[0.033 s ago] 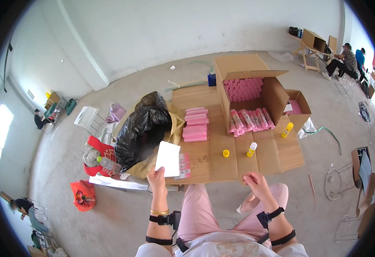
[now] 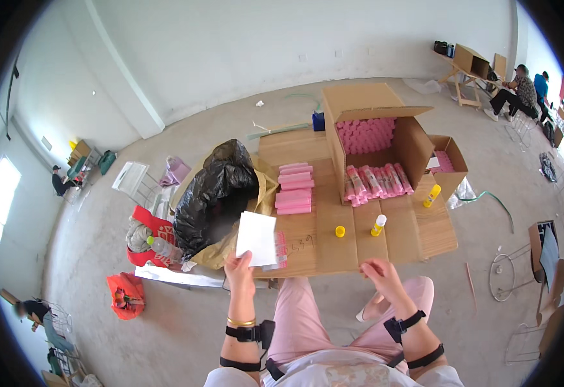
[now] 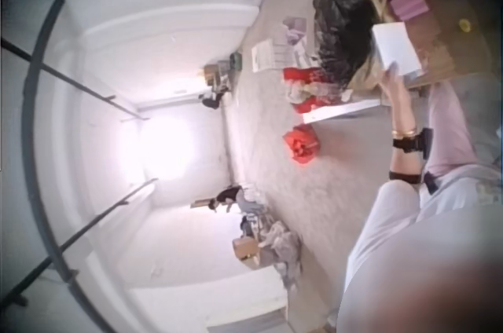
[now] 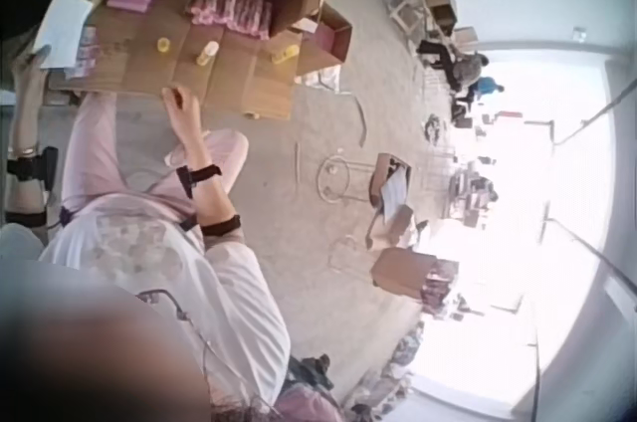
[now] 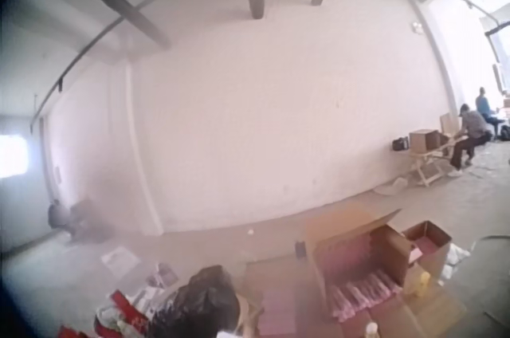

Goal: Applying paper labels to pink cylindrical objects using a glue stick.

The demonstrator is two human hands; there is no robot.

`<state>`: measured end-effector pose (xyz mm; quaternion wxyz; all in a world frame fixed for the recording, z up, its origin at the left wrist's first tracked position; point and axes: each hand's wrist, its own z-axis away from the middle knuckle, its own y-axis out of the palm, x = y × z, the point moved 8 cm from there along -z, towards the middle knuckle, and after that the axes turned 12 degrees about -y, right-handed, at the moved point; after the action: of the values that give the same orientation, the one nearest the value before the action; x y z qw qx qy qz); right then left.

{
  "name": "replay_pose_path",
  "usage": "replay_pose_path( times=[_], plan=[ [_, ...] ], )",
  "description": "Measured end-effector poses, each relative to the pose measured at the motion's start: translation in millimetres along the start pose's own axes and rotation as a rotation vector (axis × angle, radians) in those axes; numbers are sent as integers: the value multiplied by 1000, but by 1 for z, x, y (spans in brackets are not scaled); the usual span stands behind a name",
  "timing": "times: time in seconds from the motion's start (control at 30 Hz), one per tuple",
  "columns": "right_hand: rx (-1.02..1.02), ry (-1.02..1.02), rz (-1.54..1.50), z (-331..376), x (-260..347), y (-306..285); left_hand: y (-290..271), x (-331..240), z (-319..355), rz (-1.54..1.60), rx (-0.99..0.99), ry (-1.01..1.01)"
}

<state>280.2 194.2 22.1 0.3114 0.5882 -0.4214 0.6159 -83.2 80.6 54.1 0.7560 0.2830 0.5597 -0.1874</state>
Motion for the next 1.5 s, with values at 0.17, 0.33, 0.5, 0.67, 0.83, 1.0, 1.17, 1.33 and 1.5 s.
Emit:
replay_pose_path(
  times=[0.17,0.33,0.5,0.67,0.83,1.0,1.17,1.33,1.5],
  plan=[
    [103,-99,-284,-24,68,58,83,8,65,360,391,-248],
    [-103,-200,-509,-33,84,53,121,17,112,177,586,-224],
    [-44,-205,-385,-12,95,28,142,-15,133,-115,732,-207],
    [85,-249,-266,1,110,36,131,0,121,-378,657,-14],
    [-109,-298,-558,11,124,24,149,-35,150,-110,698,59],
    [-172,-281,-473,18,126,12,153,-48,164,-119,727,53],
    [-234,-349,-204,26,134,0,149,-44,162,-85,693,10],
    [-241,-325,-303,31,145,0,148,-45,163,-163,664,56],
    [-228,-294,-484,31,137,-4,154,-48,170,-105,763,48]
  ],
)
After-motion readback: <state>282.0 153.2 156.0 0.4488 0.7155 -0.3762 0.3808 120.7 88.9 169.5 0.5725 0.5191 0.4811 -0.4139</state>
